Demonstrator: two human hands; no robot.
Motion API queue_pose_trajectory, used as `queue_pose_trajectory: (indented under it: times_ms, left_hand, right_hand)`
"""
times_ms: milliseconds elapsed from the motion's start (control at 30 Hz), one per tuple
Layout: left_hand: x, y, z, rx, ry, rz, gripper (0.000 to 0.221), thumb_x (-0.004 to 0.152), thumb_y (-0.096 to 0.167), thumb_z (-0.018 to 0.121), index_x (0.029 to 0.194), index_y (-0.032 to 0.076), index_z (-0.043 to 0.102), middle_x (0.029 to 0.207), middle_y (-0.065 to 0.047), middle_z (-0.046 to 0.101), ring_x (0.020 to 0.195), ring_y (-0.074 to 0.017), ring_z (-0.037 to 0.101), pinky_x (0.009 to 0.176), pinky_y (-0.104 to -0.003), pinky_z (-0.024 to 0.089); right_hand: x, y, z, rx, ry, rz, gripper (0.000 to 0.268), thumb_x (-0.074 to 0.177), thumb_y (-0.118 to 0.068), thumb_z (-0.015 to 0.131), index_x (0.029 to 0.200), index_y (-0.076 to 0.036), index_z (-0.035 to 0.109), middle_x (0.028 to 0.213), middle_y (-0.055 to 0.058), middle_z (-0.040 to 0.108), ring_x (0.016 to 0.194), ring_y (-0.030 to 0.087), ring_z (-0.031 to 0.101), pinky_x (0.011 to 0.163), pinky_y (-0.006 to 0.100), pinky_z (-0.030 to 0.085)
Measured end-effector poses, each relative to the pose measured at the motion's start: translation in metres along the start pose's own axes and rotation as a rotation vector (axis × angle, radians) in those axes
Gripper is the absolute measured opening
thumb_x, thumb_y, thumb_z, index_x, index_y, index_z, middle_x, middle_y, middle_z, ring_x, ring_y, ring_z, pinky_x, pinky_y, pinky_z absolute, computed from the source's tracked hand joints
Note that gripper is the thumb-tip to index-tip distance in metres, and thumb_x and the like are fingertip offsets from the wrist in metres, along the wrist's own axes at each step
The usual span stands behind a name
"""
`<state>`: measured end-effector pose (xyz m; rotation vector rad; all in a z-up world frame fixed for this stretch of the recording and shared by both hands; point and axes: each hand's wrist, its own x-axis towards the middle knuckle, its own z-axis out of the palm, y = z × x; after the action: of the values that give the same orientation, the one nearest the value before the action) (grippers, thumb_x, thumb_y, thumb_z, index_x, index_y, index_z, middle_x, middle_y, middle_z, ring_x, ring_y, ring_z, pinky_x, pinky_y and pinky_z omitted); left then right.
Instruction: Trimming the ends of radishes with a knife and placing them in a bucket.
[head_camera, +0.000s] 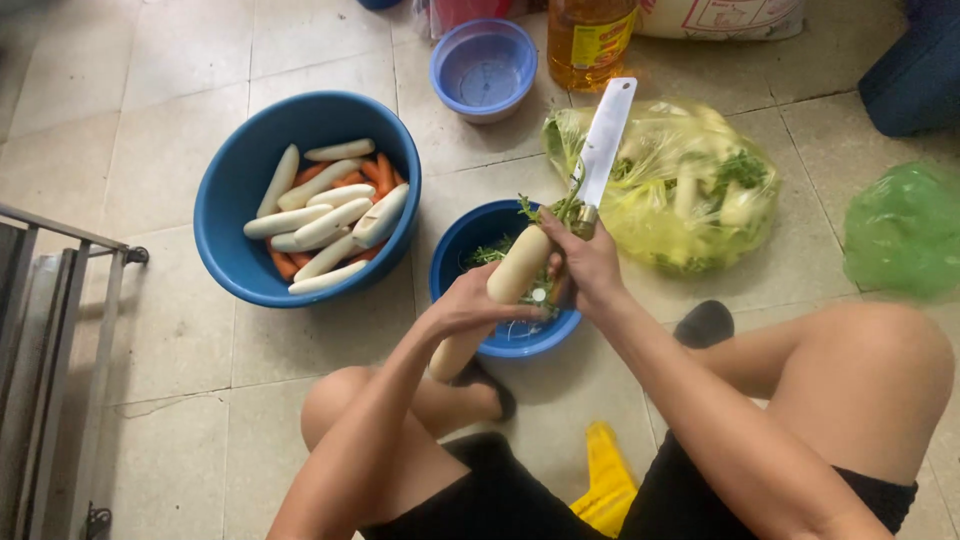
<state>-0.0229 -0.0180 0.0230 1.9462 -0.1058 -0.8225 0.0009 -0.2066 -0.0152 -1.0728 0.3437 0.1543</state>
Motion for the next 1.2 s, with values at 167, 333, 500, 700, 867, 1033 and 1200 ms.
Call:
queue_pose_trajectory:
  times_ms: [167,333,500,700,867,1033,1200]
  left_hand:
    - [0.036,-0.053,-0.007,0.311,0.278,0.151,0.053,0.067,0.034,0.083,0.113,0.012,0.068,0.09,-0.009,0.076,0.078,-0.0238,0.074,0.072,-0.043,0.059]
    - [0.015,-0.023,-0.04,0.676,0.464,0.004,0.044,0.074,0.042,0.081,0.1,0.01,0.068,0.089,-0.014,0.076,0.082,-0.033,0.074,0.076,-0.047,0.058]
    - [0.005,-0.03,-0.05,0.852,0.441,-0.036,0.037,0.071,0.038,0.082,0.096,0.013,0.072,0.085,-0.017,0.074,0.083,-0.0372,0.073,0.076,-0.05,0.058]
    - [-0.001,-0.038,-0.049,0.849,0.41,-0.035,0.034,0.07,0.034,0.082,0.095,0.014,0.072,0.084,-0.015,0.075,0.083,-0.0365,0.073,0.077,-0.05,0.058]
    - [0.003,-0.037,-0.047,0.856,0.393,-0.027,0.035,0.07,0.034,0.082,0.096,0.013,0.072,0.084,-0.015,0.075,0.084,-0.0374,0.073,0.077,-0.05,0.058]
    - [0.005,-0.038,-0.045,0.855,0.376,-0.028,0.035,0.07,0.034,0.082,0.096,0.013,0.071,0.084,-0.015,0.075,0.083,-0.0369,0.073,0.077,-0.05,0.058]
    - [0.001,-0.035,-0.048,0.838,0.42,-0.039,0.034,0.07,0.034,0.081,0.094,0.013,0.071,0.084,-0.016,0.074,0.083,-0.0388,0.072,0.075,-0.051,0.057]
  right_hand:
    - [-0.019,-0.004,-0.02,-0.37,0.052,-0.047,0.031,0.096,-0.035,0.07,0.106,-0.008,0.061,0.083,-0.001,0.068,0.049,0.007,0.053,0.045,0.026,0.045]
    - [-0.078,-0.01,-0.033,-0.813,0.077,-0.281,0.045,0.103,-0.041,0.052,0.13,-0.006,0.058,0.084,0.004,0.068,0.052,0.011,0.059,0.047,0.031,0.05]
    - [-0.112,0.001,-0.02,-1.094,-0.138,-0.344,0.051,0.104,-0.038,0.05,0.151,-0.017,0.048,0.075,0.019,0.07,0.068,0.039,0.07,0.061,0.047,0.052]
    - [-0.122,0.0,-0.005,-1.132,-0.109,-0.156,0.048,0.101,-0.036,0.049,0.148,-0.026,0.05,0.068,0.022,0.068,0.067,0.044,0.069,0.06,0.054,0.05]
    - [-0.122,0.003,-0.007,-1.122,-0.132,-0.2,0.046,0.103,-0.037,0.049,0.147,-0.025,0.051,0.071,0.02,0.069,0.07,0.044,0.069,0.062,0.053,0.051]
    - [-0.12,0.01,-0.012,-1.108,-0.145,-0.203,0.046,0.104,-0.037,0.049,0.148,-0.024,0.049,0.073,0.019,0.071,0.071,0.044,0.069,0.064,0.052,0.053]
    - [-0.131,0.015,-0.018,-1.169,-0.131,-0.215,0.048,0.103,-0.038,0.05,0.149,-0.025,0.05,0.077,0.021,0.072,0.07,0.046,0.068,0.062,0.056,0.051]
